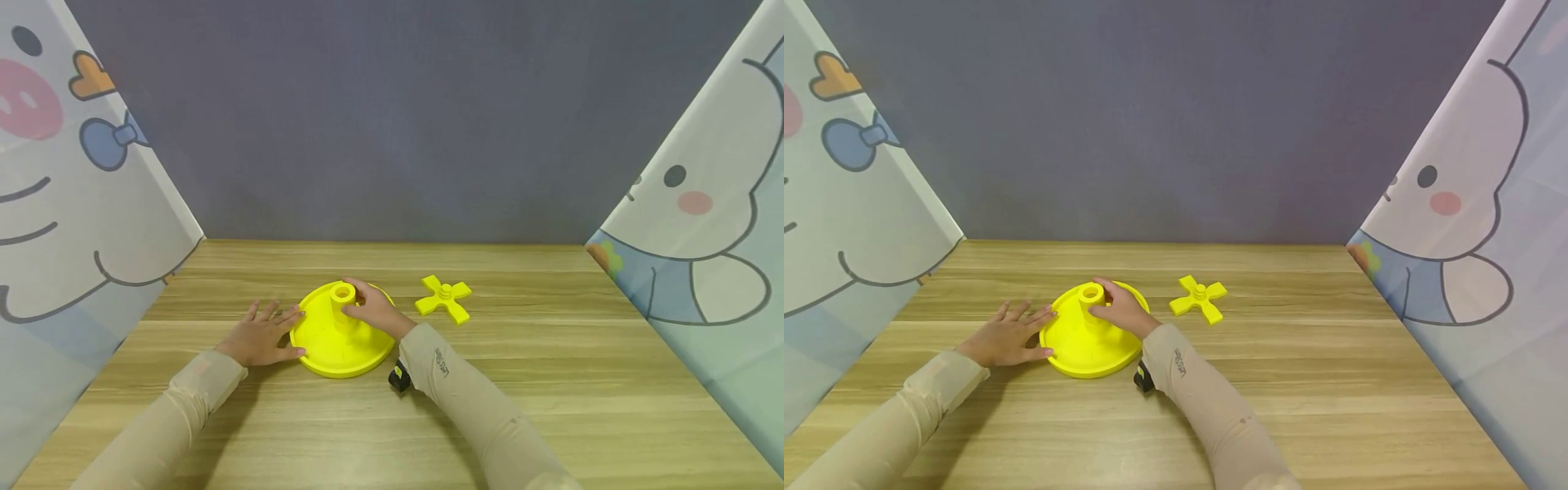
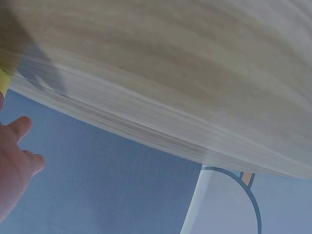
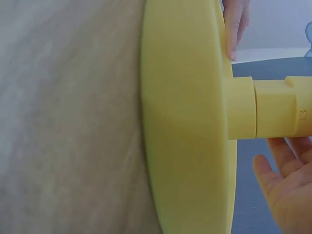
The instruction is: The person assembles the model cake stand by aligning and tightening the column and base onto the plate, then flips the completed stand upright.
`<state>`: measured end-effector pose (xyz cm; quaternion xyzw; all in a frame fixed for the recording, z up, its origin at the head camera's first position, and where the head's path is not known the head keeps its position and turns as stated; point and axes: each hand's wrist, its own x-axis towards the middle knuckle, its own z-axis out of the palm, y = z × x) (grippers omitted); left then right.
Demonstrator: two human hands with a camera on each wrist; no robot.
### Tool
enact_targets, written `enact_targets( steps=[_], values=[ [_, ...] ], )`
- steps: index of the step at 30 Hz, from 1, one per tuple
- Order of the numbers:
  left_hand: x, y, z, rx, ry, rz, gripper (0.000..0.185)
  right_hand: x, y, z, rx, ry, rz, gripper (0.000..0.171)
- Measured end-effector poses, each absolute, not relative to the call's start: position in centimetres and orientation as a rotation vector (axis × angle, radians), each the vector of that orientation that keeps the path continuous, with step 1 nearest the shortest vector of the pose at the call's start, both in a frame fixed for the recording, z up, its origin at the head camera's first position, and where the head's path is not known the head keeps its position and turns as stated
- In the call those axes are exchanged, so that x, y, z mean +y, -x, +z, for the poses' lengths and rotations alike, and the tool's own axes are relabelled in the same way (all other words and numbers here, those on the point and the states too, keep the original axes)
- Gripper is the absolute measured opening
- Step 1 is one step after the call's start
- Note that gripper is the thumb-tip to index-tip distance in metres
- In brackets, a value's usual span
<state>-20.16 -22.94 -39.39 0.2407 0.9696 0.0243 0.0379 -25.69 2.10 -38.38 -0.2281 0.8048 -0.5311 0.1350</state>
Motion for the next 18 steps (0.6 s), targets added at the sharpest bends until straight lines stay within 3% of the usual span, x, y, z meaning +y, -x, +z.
enact_targets(
  steps=[10,18],
  values=[
    [-23.15,20.3,-39.72,2.984,-0.737,0.074,0.082,1.92,25.96,-38.79,2.393,0.623,-1.608,0.056],
    [-23.33,20.41,-40.01,3.002,-0.783,0.117,0.082,2.01,26.08,-38.76,2.315,0.672,-1.625,0.072]
  ],
)
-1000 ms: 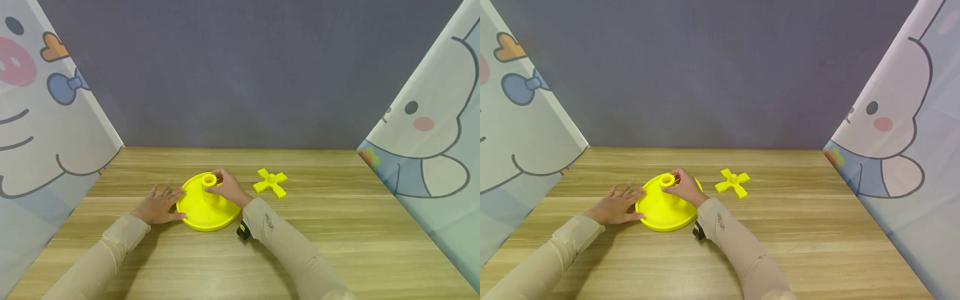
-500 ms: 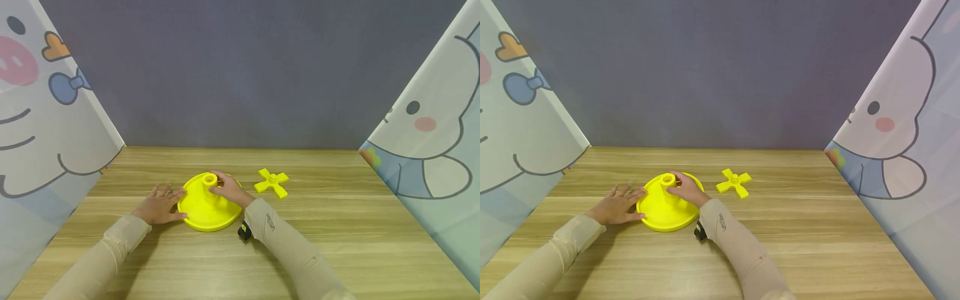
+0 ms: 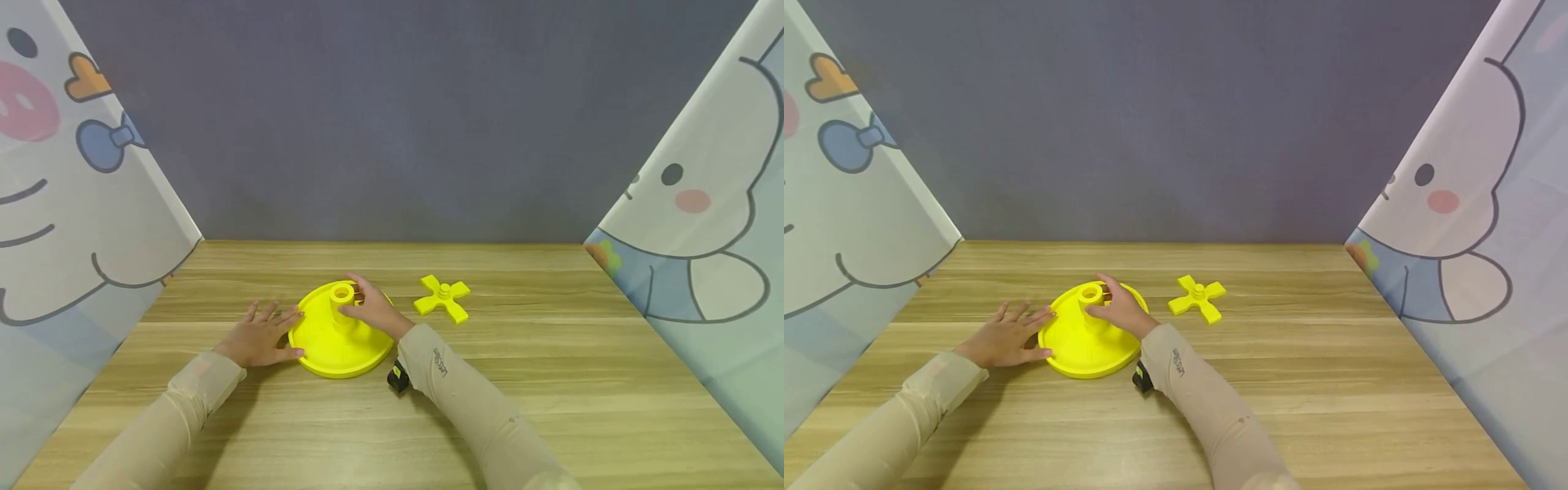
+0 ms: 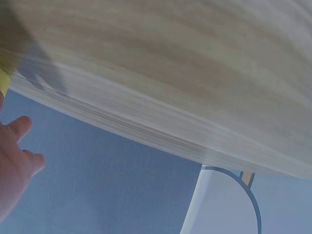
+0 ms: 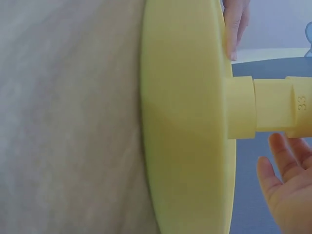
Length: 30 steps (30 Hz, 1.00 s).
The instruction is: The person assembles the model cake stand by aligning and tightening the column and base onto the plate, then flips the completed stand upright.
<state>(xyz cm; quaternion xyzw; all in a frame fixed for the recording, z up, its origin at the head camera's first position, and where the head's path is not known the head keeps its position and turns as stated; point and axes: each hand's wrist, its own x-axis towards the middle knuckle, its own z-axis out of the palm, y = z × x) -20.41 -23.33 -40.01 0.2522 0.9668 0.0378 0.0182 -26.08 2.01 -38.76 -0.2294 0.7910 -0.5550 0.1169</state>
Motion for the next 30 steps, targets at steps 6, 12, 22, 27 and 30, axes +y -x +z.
enact_targets(
  steps=[6,12,22,27,30],
  values=[
    [-23.08,20.25,-39.79,2.987,-0.752,0.086,0.082,2.23,25.97,-38.6,2.318,0.74,-1.629,0.076],
    [-23.04,20.27,-39.81,2.985,-0.745,0.071,0.082,2.11,26.04,-38.56,2.386,0.756,-1.555,0.064],
    [-23.19,20.63,-40.15,2.985,-0.737,0.066,0.083,1.75,26.24,-38.32,2.361,0.648,-1.593,0.06],
    [-23.13,20.57,-40.02,2.982,-0.732,0.075,0.083,2.0,26.24,-38.09,2.357,0.71,-1.525,0.065],
    [-23.16,20.62,-40.08,2.986,-0.727,0.075,0.083,2.16,26.27,-37.99,2.402,0.734,-1.472,0.059]
  ],
)
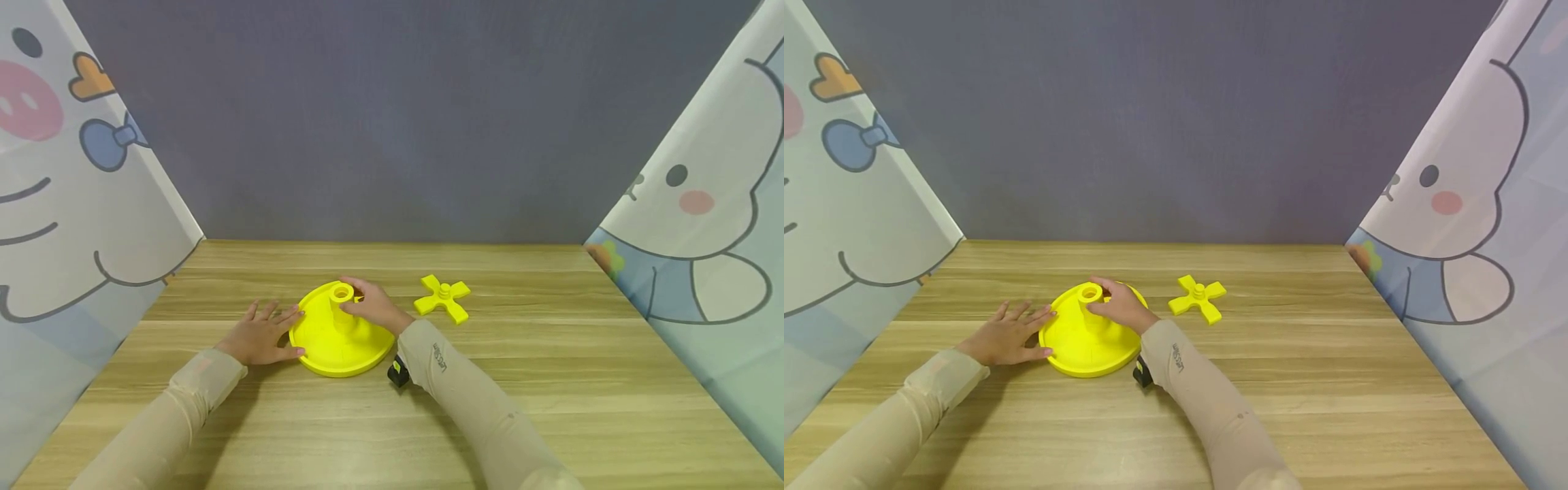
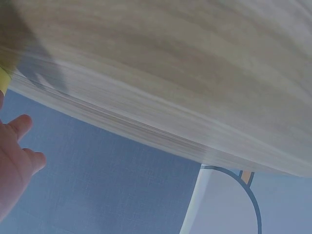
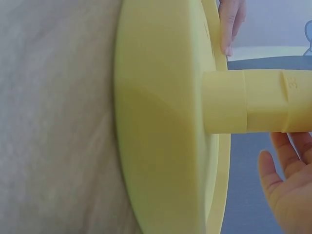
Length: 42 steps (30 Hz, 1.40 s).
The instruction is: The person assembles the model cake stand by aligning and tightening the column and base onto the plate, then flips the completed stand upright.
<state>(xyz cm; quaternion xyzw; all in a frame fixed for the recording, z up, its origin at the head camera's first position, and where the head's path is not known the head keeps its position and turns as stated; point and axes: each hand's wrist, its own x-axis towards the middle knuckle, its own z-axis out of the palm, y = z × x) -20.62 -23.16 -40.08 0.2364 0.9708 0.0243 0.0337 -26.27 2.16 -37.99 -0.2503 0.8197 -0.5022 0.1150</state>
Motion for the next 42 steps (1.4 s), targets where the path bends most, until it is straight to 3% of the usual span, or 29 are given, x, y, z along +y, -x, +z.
enact_targets(
  steps=[12,19,29,37,42],
  values=[
    [-23.07,20.55,-39.95,2.992,-0.749,0.076,0.082,1.92,26.28,-38.03,2.422,0.615,-1.544,0.049],
    [-23.11,20.47,-39.95,3.002,-0.75,0.067,0.082,2.09,26.34,-38.05,2.412,0.707,-1.501,0.061],
    [-23.24,20.57,-40.13,3.009,-0.755,0.062,0.082,1.88,26.47,-38.07,2.448,0.637,-1.492,0.051],
    [-23.31,20.69,-40.29,3.004,-0.757,0.07,0.082,2.02,26.46,-37.99,2.447,0.719,-1.448,0.059],
    [-23.23,20.59,-40.12,3.004,-0.762,0.07,0.081,1.95,26.38,-37.88,2.445,0.702,-1.455,0.053]
  ],
)
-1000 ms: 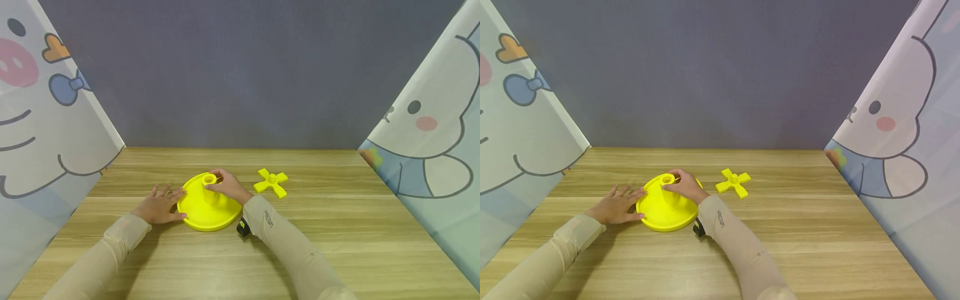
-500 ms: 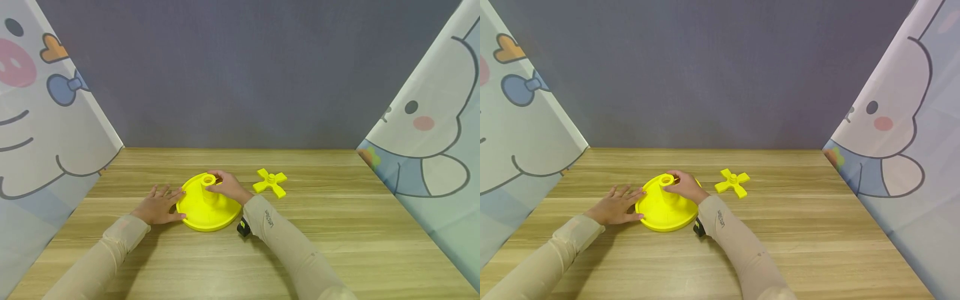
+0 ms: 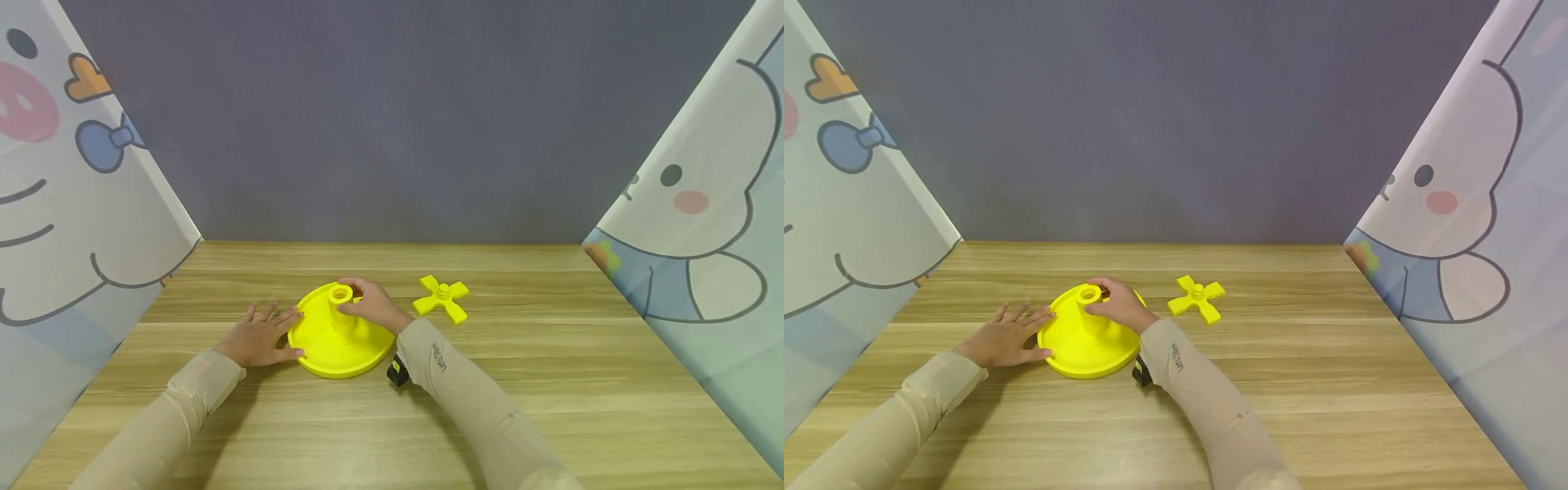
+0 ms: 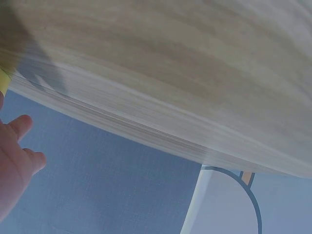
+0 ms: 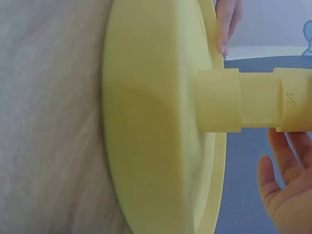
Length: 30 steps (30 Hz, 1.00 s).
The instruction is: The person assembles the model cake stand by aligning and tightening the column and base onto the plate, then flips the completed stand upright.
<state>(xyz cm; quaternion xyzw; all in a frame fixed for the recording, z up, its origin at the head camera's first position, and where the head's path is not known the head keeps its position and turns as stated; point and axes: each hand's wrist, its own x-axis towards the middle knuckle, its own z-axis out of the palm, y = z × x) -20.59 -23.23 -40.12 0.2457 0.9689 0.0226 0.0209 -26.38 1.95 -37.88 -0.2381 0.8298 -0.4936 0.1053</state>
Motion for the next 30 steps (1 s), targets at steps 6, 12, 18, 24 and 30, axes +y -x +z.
enact_targets(
  steps=[6,12,18,24,30],
  values=[
    [-23.06,20.53,-39.99,3.002,-0.771,0.051,0.081,1.8,26.31,-37.91,2.451,0.652,-1.502,0.05],
    [-23.03,20.56,-40.02,3.0,-0.768,0.045,0.081,1.93,26.35,-37.88,2.415,0.686,-1.509,0.055],
    [-23.14,20.52,-39.9,2.998,-0.764,0.035,0.081,2.1,26.51,-37.99,2.4,0.725,-1.465,0.058],
    [-23.13,20.37,-39.89,2.994,-0.77,0.033,0.081,1.94,26.46,-38.07,2.394,0.652,-1.51,0.054],
    [-23.08,20.43,-39.88,3.003,-0.772,0.05,0.08,2.08,26.46,-38.03,2.374,0.694,-1.509,0.061]
  ],
)
